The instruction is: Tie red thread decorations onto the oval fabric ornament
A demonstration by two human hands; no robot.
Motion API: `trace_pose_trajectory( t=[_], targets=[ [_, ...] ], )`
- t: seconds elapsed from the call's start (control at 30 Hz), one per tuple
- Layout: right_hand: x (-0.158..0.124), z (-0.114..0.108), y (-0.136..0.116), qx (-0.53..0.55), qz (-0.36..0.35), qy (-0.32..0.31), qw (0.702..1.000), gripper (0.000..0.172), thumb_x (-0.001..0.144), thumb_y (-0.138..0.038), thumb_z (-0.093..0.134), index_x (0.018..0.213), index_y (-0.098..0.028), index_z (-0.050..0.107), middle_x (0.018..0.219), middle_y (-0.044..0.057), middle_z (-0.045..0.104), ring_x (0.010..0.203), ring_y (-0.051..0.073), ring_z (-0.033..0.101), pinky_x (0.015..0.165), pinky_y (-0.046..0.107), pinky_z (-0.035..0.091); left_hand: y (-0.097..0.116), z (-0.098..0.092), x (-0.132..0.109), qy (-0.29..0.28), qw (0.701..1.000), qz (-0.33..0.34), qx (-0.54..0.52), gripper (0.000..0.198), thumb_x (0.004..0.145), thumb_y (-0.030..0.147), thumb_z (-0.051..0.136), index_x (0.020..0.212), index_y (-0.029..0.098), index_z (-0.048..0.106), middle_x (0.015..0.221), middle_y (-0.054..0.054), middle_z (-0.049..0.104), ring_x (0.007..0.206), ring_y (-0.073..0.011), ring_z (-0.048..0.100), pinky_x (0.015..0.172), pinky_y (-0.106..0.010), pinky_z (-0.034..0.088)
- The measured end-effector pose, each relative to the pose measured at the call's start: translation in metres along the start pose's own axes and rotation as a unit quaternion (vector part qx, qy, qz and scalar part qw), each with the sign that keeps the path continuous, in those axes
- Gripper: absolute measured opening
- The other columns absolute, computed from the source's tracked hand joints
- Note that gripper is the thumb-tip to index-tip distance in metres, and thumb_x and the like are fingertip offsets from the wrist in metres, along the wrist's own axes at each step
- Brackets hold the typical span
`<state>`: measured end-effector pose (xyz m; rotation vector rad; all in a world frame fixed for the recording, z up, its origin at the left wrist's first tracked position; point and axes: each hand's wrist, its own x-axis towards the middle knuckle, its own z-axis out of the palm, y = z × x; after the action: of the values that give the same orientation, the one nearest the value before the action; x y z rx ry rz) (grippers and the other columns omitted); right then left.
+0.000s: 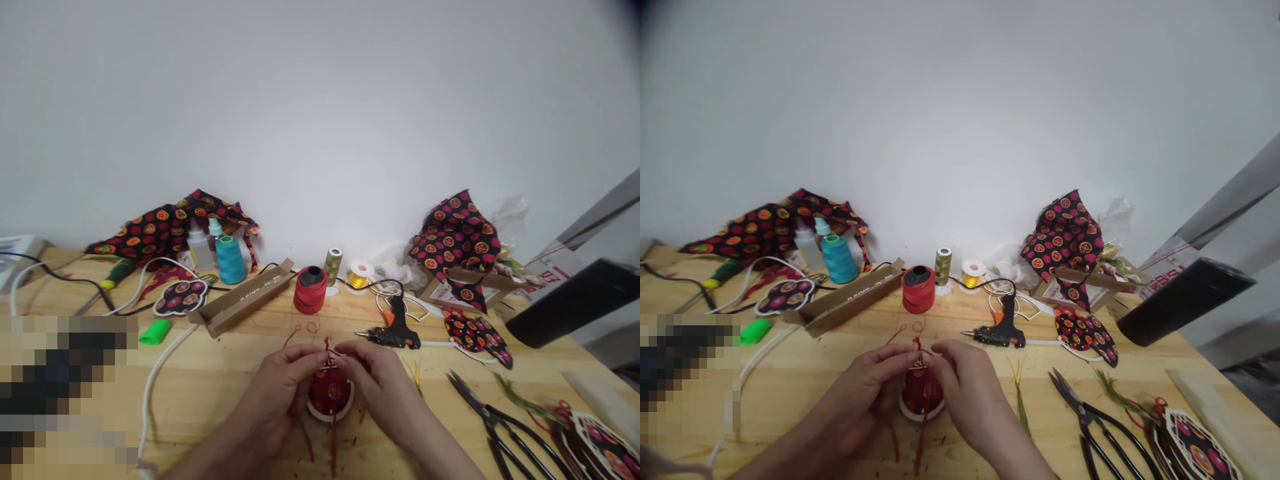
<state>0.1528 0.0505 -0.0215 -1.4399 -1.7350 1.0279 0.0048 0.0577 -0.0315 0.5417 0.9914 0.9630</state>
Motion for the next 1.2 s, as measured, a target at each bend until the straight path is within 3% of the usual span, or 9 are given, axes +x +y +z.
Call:
trace_pose_trajectory(
  t=[0.13, 0.23, 0.37, 0.5, 0.67, 0.77, 0.87, 1.0, 1.2],
  targets=[
    [-0.009, 0.002, -0.001, -0.13, -0.025, 0.056, 0.99, 0.019, 0.084, -0.026, 0.051, 0.074, -0.021, 0.067, 0.067, 0.001, 0.067, 0.06, 0.015, 0.057, 0.055, 0.024, 0.036, 0.0, 0.0, 0.001, 0.024, 1.0, 0.004, -0.015, 0.007, 0.064, 0.014, 0.072, 0.066, 0.014, 0.065, 0.046, 0.005, 0.059, 0.035, -0.0037, 0.045, 0.032, -0.012, 0.024],
    [-0.017, 0.012, 0.002, -0.214, -0.15, 0.103, 0.96, 0.019, 0.084, -0.022, 0.049, 0.075, -0.019, 0.065, 0.066, 0.002, 0.066, 0.057, 0.015, 0.057, 0.053, 0.024, 0.034, -0.002, -0.002, 0.002, 0.011, 1.0, 0.004, -0.024, 0.007, 0.067, 0.015, 0.069, 0.066, 0.012, 0.063, 0.057, -0.001, 0.066, 0.041, -0.0059, 0.053, 0.034, -0.012, 0.03],
    [-0.019, 0.03, 0.009, -0.333, -0.329, 0.171, 0.867, 0.024, 0.084, -0.017, 0.045, 0.063, -0.017, 0.059, 0.056, 0.003, 0.06, 0.048, 0.015, 0.052, 0.048, 0.028, 0.027, -0.003, -0.005, 0.004, -0.003, 0.998, -0.016, -0.06, 0.008, 0.068, 0.015, 0.067, 0.066, 0.013, 0.06, 0.06, -0.003, 0.067, 0.046, -0.0088, 0.057, 0.038, -0.014, 0.036],
    [-0.015, 0.045, 0.014, -0.401, -0.437, 0.19, 0.783, 0.033, 0.083, -0.009, 0.038, 0.054, -0.018, 0.052, 0.045, 0.002, 0.05, 0.04, 0.016, 0.043, 0.045, 0.031, 0.021, -0.006, -0.008, 0.008, -0.006, 0.996, -0.036, -0.085, 0.013, 0.067, 0.018, 0.069, 0.065, 0.015, 0.056, 0.053, 0.001, 0.062, 0.034, -0.0037, 0.045, 0.031, -0.012, 0.021],
    [-0.018, 0.043, 0.008, -0.317, -0.479, 0.103, 0.812, 0.031, 0.086, -0.014, 0.039, 0.059, -0.017, 0.053, 0.051, 0.002, 0.053, 0.047, 0.013, 0.044, 0.046, 0.028, 0.028, -0.007, -0.008, 0.01, -0.014, 0.994, -0.03, -0.105, 0.023, 0.066, 0.02, 0.071, 0.057, 0.017, 0.049, 0.038, 0.01, 0.042, 0.028, -0.0004, 0.026, 0.03, -0.013, 0.014],
    [-0.019, 0.03, 0.0, -0.111, -0.388, 0.084, 0.911, 0.018, 0.083, -0.023, 0.048, 0.068, -0.017, 0.056, 0.071, 0.004, 0.059, 0.068, 0.014, 0.053, 0.059, 0.026, 0.041, -0.006, -0.006, 0.007, -0.037, 0.993, -0.027, -0.105, 0.022, 0.065, 0.018, 0.071, 0.058, 0.016, 0.051, 0.038, 0.01, 0.039, 0.032, -0.0023, 0.033, 0.032, -0.013, 0.023],
    [-0.012, 0.019, -0.003, 0.068, -0.175, 0.144, 0.972, 0.011, 0.083, -0.019, 0.049, 0.077, -0.016, 0.058, 0.082, 0.006, 0.058, 0.079, 0.015, 0.055, 0.07, 0.027, 0.044, -0.004, -0.003, 0.003, -0.057, 0.996, -0.023, -0.07, 0.013, 0.066, 0.017, 0.071, 0.064, 0.013, 0.059, 0.046, 0.005, 0.051, 0.039, -0.0048, 0.046, 0.038, -0.014, 0.034],
    [0.002, 0.017, 0.006, 0.296, 0.058, 0.067, 0.951, 0.021, 0.078, -0.031, 0.06, 0.09, -0.015, 0.059, 0.081, 0.004, 0.061, 0.07, 0.013, 0.056, 0.064, 0.025, 0.045, -0.005, -0.002, 0.002, -0.044, 0.998, -0.025, -0.031, 0.009, 0.067, 0.016, 0.071, 0.072, 0.01, 0.066, 0.054, 0.0, 0.061, 0.043, -0.0054, 0.051, 0.034, -0.011, 0.027],
    [0.005, 0.021, 0.007, 0.373, 0.1, -0.024, 0.922, 0.033, 0.069, -0.041, 0.068, 0.086, -0.014, 0.06, 0.055, -0.002, 0.058, 0.045, 0.009, 0.051, 0.046, 0.02, 0.038, -0.007, -0.004, 0.001, -0.066, 0.997, -0.008, 0.032, 0.012, 0.071, 0.021, 0.067, 0.07, 0.01, 0.069, 0.052, -0.001, 0.061, 0.041, -0.0045, 0.048, 0.032, -0.011, 0.021]
  ],
)
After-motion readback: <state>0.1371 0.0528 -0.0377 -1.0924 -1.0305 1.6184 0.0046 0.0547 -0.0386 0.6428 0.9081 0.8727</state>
